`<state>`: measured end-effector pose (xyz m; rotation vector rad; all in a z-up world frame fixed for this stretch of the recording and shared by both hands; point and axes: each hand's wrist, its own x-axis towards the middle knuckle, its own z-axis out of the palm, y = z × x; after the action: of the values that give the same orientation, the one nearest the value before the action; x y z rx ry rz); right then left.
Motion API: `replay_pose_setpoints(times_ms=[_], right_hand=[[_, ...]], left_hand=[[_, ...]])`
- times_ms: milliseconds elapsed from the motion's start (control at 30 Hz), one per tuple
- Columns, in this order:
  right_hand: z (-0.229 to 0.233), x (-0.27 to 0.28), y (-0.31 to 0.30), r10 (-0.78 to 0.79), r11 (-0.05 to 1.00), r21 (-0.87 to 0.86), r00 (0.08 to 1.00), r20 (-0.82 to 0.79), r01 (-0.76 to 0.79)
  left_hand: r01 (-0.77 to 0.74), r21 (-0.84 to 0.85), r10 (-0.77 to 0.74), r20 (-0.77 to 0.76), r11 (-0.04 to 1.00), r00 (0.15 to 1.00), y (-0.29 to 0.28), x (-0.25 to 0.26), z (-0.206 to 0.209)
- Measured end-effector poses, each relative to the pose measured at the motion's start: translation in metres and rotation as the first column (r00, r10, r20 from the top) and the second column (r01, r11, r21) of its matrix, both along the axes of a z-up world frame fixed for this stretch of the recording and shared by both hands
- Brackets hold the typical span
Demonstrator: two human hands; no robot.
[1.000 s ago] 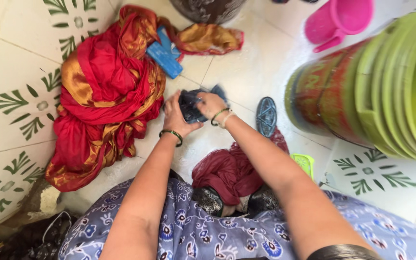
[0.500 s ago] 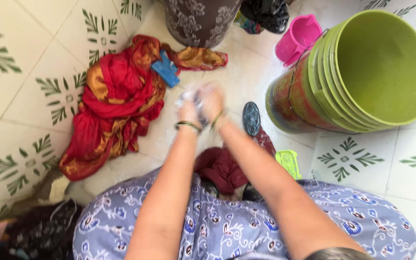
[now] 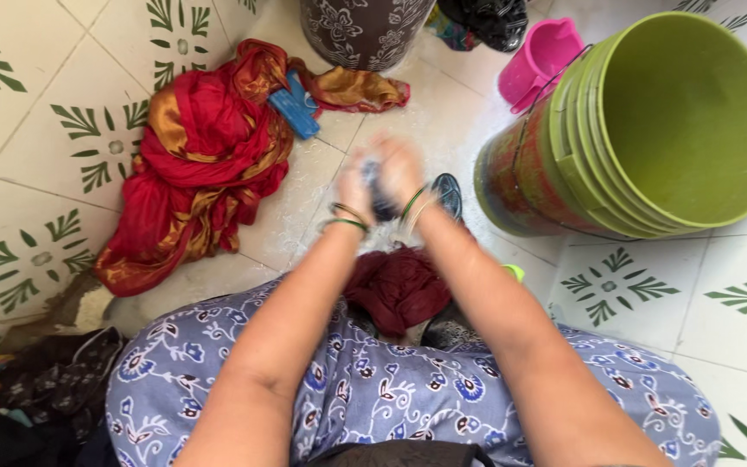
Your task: The person washes various clothes by hand on the floor, using a brush and bar soap to scrub the fabric before placing them in a bucket and a tub.
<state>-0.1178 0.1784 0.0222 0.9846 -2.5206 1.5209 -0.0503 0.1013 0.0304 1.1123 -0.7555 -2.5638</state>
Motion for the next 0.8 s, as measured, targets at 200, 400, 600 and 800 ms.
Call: replay_pose_setpoints(times_ms=[200, 400, 600, 800], right_hand=[[0.02, 0.03, 0.008, -0.032, 0.997, -0.065, 0.992, 0.122, 0.04], [0.016, -0.002, 0.021, -0.188, 0.942, 0.276, 0.981, -0.037, 0.191], [0.026, -0.042, 0.024, -0.299, 0.942, -0.083, 0.927, 0.227, 0.324], [0.022, 0.011, 0.013, -0.248, 0.961, -0.043, 0.923, 0.294, 0.272]], left_hand=[[-0.023, 0.047, 0.033, -0.22, 0.999, 0.975, -0.04, 0.006, -0.01], [-0.186, -0.063, 0.188, 0.028, 0.981, 0.982, 0.033, -0.004, -0.004], [-0.001, -0.305, 0.097, 0.298, 0.952, 0.95, 0.065, -0.012, 0.013], [-0.075, 0.277, 0.126, -0.172, 0.958, 0.977, 0.022, -0.004, 0.028]])
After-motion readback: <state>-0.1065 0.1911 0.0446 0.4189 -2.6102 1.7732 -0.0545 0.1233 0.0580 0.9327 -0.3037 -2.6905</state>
